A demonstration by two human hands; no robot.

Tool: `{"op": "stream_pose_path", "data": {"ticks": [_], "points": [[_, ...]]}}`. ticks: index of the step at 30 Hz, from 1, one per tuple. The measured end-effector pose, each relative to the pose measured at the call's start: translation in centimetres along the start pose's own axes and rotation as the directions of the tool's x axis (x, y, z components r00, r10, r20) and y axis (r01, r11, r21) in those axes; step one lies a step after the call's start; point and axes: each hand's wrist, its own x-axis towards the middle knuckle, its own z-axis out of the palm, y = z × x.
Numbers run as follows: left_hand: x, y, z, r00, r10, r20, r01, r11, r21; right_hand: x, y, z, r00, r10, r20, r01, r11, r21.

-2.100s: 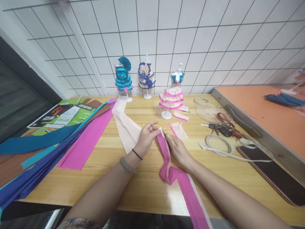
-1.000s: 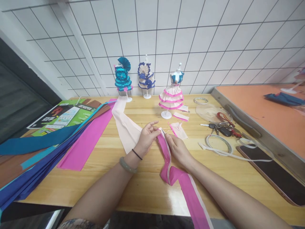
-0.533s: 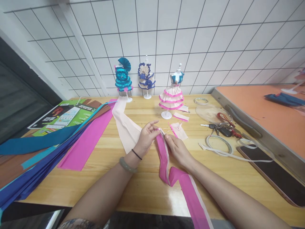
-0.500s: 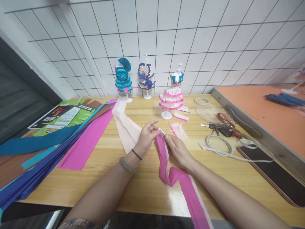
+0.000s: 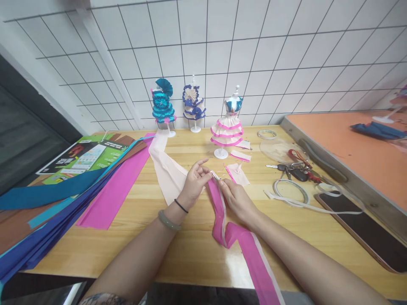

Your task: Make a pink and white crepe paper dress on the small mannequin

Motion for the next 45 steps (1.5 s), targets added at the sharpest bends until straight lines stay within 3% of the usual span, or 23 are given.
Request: {"op": "stream_pose_path", "data": {"ticks": [7, 11, 14, 18, 24, 30, 35, 45], "points": [[0.1, 0.0, -0.1, 0.998, 0.055, 0.009, -0.055, 0.997, 0.044, 0.1, 0.1, -0.1, 1.000, -0.005, 0.016, 0.005, 1.000, -0.008], [0.0, 0.3, -0.1, 1.000, 0.002, 0.027, -0.002, 1.000, -0.025, 0.2, 0.1, -0.4, 1.000, -0.026, 0.018, 0.026, 1.000, 0.009], [-0.1, 0.5, -0.1, 0.997, -0.060, 0.047, 0.063, 0.995, -0.077, 0.2, 0.1, -0.7, 0.998, -0.050, 0.045, 0.044, 0.991, 0.130], [0.0, 0.7, -0.1, 0.994, -0.091, 0.062, 0.097, 0.989, -0.108, 0.3, -0.2, -1.0, 0.990, -0.021, 0.137, -0.024, 0.948, 0.318], [0.1, 1.0, -0.4, 0.987, -0.136, 0.090, 0.148, 0.978, -0.146, 0.3, -0.3, -0.9, 0.986, 0.001, 0.168, -0.066, 0.923, 0.378], [0.3, 1.0, -0.8, 0.980, -0.170, 0.105, 0.186, 0.968, -0.167, 0.3, 0.2, -1.1, 0.957, 0.051, 0.287, -0.184, 0.871, 0.456], [0.4, 1.0, -1.2, 0.981, -0.159, 0.112, 0.176, 0.972, -0.156, 0.2, 0.1, -1.1, 0.961, 0.069, 0.269, -0.179, 0.894, 0.410], [0.1, 0.5, -0.7, 0.993, -0.063, 0.102, 0.054, 0.994, 0.091, 0.4, 0.4, -1.0, 0.989, -0.003, 0.146, -0.024, 0.982, 0.186]]}}
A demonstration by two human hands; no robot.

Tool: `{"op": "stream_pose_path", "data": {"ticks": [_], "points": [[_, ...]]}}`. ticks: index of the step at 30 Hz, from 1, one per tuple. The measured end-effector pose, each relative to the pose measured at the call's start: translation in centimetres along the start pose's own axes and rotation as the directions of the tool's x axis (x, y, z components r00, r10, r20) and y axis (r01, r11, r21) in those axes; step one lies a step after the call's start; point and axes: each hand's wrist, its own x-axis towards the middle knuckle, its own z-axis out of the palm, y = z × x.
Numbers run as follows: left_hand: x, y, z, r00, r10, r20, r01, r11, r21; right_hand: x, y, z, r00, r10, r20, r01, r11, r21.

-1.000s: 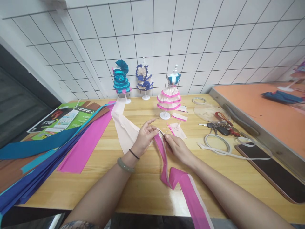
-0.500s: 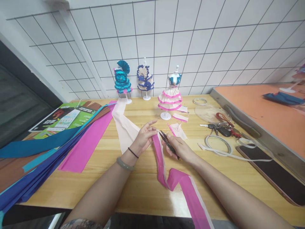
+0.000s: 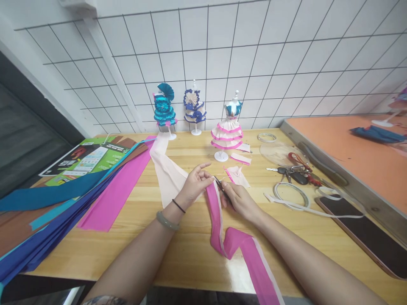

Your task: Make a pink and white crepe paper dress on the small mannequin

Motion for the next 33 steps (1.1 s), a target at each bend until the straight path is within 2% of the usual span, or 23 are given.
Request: {"op": "stream_pose_path", "data": {"ticks": [13, 19, 33], "points": [[-0.24, -0.28, 0.54, 1.000, -0.020, -0.004, 0.020, 0.999, -0.038, 0.13, -0.09, 0.15, 0.994, -0.102, -0.048, 0.096, 0.989, -0.115], [-0.28, -0.12, 0.69, 0.999, -0.036, -0.010, 0.035, 0.995, -0.089, 0.18, 0.05, 0.15, 0.995, -0.081, -0.056, 0.066, 0.971, -0.229], [-0.35, -0.16, 0.92, 1.000, -0.008, 0.000, 0.008, 0.997, -0.081, 0.34, 0.56, 0.62, 0.993, -0.063, -0.104, 0.048, 0.989, -0.142]]}}
